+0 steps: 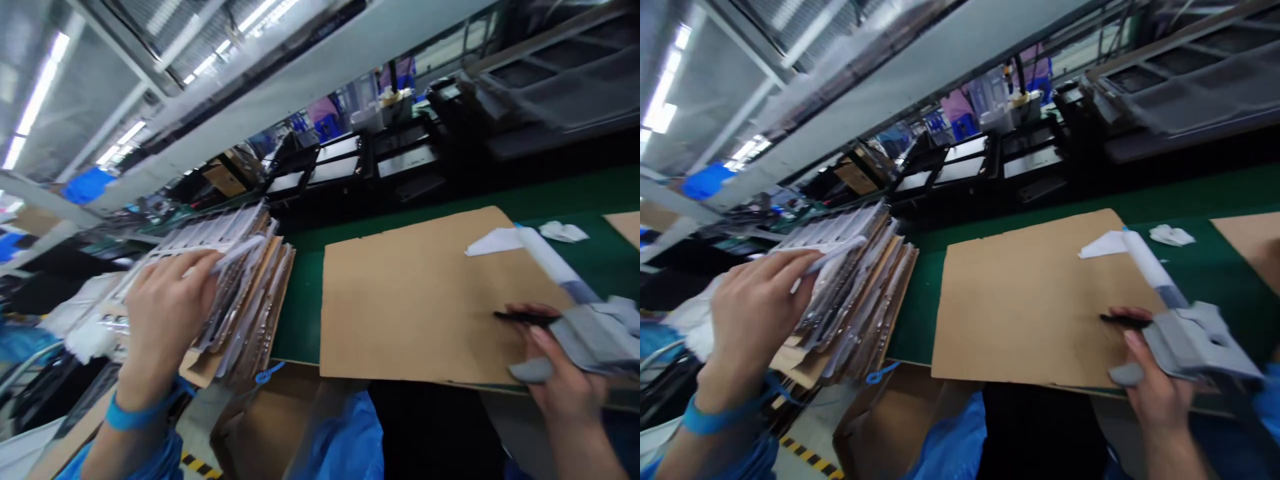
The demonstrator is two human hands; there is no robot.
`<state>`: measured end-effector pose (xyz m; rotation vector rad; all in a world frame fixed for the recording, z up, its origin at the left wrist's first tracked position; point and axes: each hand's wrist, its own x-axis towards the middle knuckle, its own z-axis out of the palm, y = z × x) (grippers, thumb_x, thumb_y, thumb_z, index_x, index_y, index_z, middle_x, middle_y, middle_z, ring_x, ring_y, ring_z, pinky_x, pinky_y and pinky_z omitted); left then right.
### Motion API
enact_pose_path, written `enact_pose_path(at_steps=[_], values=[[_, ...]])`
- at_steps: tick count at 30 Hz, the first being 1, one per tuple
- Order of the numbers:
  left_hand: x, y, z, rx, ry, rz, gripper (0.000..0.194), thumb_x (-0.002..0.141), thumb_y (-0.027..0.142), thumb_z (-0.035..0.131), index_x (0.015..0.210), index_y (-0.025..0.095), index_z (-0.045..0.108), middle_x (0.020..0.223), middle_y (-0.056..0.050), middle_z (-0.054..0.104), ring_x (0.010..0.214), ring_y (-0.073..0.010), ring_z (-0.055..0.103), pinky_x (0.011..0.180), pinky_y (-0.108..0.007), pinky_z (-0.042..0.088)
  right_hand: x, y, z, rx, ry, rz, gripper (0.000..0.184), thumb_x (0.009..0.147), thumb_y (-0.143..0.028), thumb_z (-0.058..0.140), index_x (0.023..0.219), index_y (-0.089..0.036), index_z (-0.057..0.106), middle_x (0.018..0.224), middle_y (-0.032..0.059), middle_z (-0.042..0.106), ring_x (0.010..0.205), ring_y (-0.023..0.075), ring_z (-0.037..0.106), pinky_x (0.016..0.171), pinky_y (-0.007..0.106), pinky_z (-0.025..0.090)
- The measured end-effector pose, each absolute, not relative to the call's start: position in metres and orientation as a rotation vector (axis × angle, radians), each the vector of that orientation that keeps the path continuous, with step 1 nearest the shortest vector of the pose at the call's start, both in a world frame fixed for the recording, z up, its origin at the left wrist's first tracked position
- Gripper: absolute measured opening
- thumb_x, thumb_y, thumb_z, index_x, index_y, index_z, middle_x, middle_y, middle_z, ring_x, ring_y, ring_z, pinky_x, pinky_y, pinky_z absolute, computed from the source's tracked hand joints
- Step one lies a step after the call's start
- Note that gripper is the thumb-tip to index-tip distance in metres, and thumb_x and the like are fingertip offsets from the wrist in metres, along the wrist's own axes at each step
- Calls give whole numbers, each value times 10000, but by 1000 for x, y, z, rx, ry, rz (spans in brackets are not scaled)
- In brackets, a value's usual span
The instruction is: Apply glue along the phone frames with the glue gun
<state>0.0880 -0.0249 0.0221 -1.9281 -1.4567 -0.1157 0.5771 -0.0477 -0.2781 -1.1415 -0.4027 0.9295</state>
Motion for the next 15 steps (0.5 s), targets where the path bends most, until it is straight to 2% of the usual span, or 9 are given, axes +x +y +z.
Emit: enact_pose_path(at_steps=[1, 3, 6, 9, 11, 13, 15], values=[[109, -22, 3, -2121, -1315, -199, 335, 1223, 354, 533, 1396, 326, 819, 1381, -75, 862, 1198, -337, 831, 1030, -592, 688, 577, -45, -277, -1131, -423, 910, 488, 662, -472, 961, 1055, -239, 788, 1178, 97, 737, 1164, 275, 729, 1480, 682, 364], [155, -11, -43, -2513, -1114, -279, 401, 1208, 255, 553, 1494, 395, 797, 1456, -41, 848, 1309, -281, 809, 1125, -537, 673, 576, -39, -279, -1142, -455, 877, 523, 670, -490, 954, 1056, -203, 748, 1112, 81, 731, 1137, 256, 738, 1432, 646, 443], [227, 13, -119, -2868, -1144, -180, 425, 1203, 318, 624, 1599, 415, 743, 1562, -55, 800, 1441, -301, 752, 1183, -559, 643, 577, -36, -284, -1186, -506, 846, 561, 682, -518, 915, 1087, -181, 722, 1083, 103, 732, 1195, 289, 764, 1320, 579, 568], [279, 34, -173, -2993, -1103, -173, 463, 1171, 483, 757, 1587, 281, 732, 1662, -141, 700, 1508, -349, 690, 1264, -612, 589, 582, -48, -284, -1225, -555, 809, 583, 681, -556, 904, 1094, -185, 726, 1152, 158, 757, 1190, 314, 787, 1217, 563, 629], [293, 42, -194, -3054, -1051, -183, 497, 1162, 493, 781, 1576, 224, 722, 1676, -163, 668, 1505, -353, 684, 1289, -628, 570, 588, -69, -280, -1231, -643, 814, 555, 725, -577, 920, 1088, -189, 758, 1182, 183, 770, 1177, 326, 806, 1182, 567, 641], [294, 48, -206, -3122, -1018, -174, 426, 1190, 339, 712, 1613, 284, 706, 1700, -115, 672, 1530, -315, 681, 1297, -576, 573, 593, -97, -277, -1255, -761, 868, 511, 774, -597, 938, 1072, -202, 810, 1172, 191, 781, 1186, 350, 819, 1162, 579, 652], [286, 51, -214, -3216, -963, -130, 558, 1176, 150, 581, 1681, 374, 663, 1736, -46, 671, 1579, -262, 664, 1297, -506, 573, 592, -125, -277, -1356, -869, 938, 498, 752, -630, 970, 1029, -235, 849, 1111, 177, 781, 1171, 373, 825, 1130, 591, 670]])
